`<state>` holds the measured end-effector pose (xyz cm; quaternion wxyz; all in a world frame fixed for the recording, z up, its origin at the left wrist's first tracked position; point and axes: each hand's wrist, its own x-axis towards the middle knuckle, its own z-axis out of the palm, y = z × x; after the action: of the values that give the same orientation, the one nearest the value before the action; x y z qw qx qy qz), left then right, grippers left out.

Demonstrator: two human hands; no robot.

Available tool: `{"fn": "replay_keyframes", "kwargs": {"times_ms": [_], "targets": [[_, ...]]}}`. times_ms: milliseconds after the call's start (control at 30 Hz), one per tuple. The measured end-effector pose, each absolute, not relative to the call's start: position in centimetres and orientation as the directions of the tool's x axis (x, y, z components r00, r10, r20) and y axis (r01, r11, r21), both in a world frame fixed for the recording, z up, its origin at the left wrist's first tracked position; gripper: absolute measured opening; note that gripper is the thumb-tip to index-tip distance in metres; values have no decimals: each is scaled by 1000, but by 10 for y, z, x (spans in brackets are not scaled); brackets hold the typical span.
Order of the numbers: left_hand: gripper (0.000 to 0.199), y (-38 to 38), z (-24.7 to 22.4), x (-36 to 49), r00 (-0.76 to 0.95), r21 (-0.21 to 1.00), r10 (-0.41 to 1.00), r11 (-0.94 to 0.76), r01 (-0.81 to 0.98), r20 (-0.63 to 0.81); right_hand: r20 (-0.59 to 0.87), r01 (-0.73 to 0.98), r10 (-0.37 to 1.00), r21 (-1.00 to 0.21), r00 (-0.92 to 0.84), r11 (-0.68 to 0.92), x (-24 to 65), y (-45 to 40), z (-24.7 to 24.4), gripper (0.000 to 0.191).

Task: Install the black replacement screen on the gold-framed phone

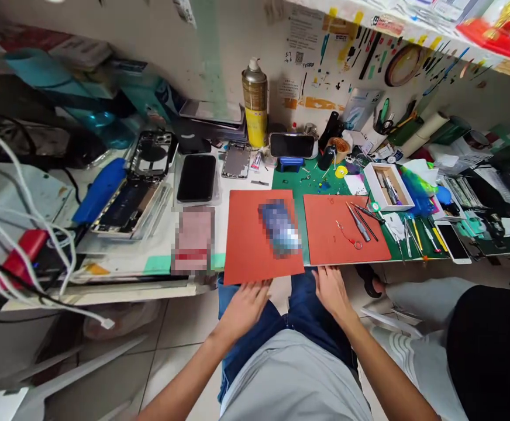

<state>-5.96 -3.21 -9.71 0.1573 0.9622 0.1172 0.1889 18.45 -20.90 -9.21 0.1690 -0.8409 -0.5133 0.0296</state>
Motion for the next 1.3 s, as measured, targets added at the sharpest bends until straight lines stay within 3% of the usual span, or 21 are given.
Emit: {"fn": "replay_keyframes", "kwargs": {"times_ms": [100,233,633,767,933,1067,1167,1300], "targets": [[42,-25,-127,-45,856,349,434,-877,329,282,163,876,872,-237,462,-420,198,-204,-105,31],[45,-13,-150,-23,809,348,518,-839,418,278,227,889,860,-164,456,-428,208,-197,-119,39],[40,-68,-143,-48,671,262,491,-869,419,556,445,928,814,-181,373,-326,185,-252,-129,36],[37,-99,-141,-71,646,248,465,-882,402,606,473,934,805,-201,358,-297,157,-281,-128,23],[37,-119,-128,-88,658,259,446,-894,366,607,453,929,814,-237,365,-284,140,-316,-117,32],[46,-118,-115,-73,717,294,385,-921,255,581,410,867,765,-263,497,-422,176,-331,-99,37],[51,-117,-109,-52,769,304,308,-940,155,561,332,833,764,-247,553,-496,219,-323,-89,26],[55,-123,-113,-32,809,264,206,-962,65,550,204,839,821,-248,534,-484,254,-300,-85,32]]}}
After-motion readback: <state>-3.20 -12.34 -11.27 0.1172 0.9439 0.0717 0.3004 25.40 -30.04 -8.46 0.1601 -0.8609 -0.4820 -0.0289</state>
